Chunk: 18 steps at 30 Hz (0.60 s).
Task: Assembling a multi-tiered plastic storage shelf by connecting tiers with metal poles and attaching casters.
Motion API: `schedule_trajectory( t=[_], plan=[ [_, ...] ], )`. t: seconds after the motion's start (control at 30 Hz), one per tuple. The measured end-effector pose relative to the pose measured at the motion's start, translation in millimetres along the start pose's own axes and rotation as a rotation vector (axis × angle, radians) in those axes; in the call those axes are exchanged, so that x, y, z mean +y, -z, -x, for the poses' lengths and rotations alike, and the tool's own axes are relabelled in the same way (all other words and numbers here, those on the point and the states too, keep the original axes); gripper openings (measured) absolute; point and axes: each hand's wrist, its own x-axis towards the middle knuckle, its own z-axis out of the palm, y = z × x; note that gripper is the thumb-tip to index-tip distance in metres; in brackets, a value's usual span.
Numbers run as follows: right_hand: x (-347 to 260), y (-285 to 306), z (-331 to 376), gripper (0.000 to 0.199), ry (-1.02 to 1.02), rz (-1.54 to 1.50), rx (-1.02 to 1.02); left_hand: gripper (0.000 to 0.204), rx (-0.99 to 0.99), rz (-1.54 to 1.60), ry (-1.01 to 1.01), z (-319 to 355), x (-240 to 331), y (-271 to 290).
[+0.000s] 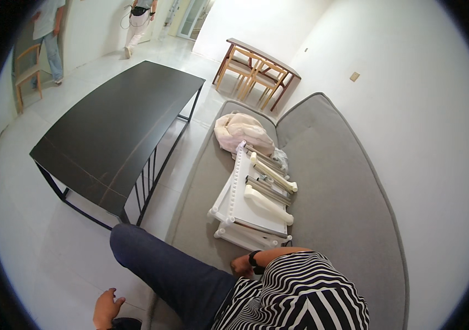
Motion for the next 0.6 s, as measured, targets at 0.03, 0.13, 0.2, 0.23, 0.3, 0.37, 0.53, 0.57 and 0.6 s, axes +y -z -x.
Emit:
schedule_trajectory(
  t=[0.03, 0.13, 0.2, 0.23, 0.3, 0.37, 0.53, 0.57, 0.6],
  plan=[
    [-6, 1, 2, 0.018, -0.282, -0.334, 0.032, 0.050, 0.002, 0.003, 0.003, 1, -1, -1],
    [14, -6, -5, 0.022, -0.137, -0.204, 0.025, 0.050, 0.006, 0.001, -0.007, -2, 1, 0],
    [-2, 0, 3, 0.021, -0.220, -0.289, 0.054, 0.050, 0.002, -0.003, -0.004, -1, 0, -2],
    [-11, 4, 7, 0.021, -0.305, -0.376, 0.087, 0.050, -0.002, -0.007, -0.006, -1, 0, -2],
    [-6, 1, 5, 0.021, -0.312, -0.371, 0.086, 0.050, -0.005, -0.002, 0.004, 0, 5, 2],
    [-2, 0, 4, 0.021, -0.318, -0.365, 0.083, 0.050, -0.008, 0.002, 0.017, 0, 7, 3],
    [-15, 7, 9, 0.025, -0.310, -0.358, 0.025, 0.049, 0.022, -0.004, -0.030, 2, -4, -2],
    [-15, 6, 10, 0.025, -0.312, -0.360, 0.025, 0.049, 0.020, -0.003, -0.032, 0, -4, -3],
    [-15, 5, 10, 0.025, -0.320, -0.355, 0.030, 0.049, 0.031, 0.002, -0.041, 0, -4, -3]
  ],
)
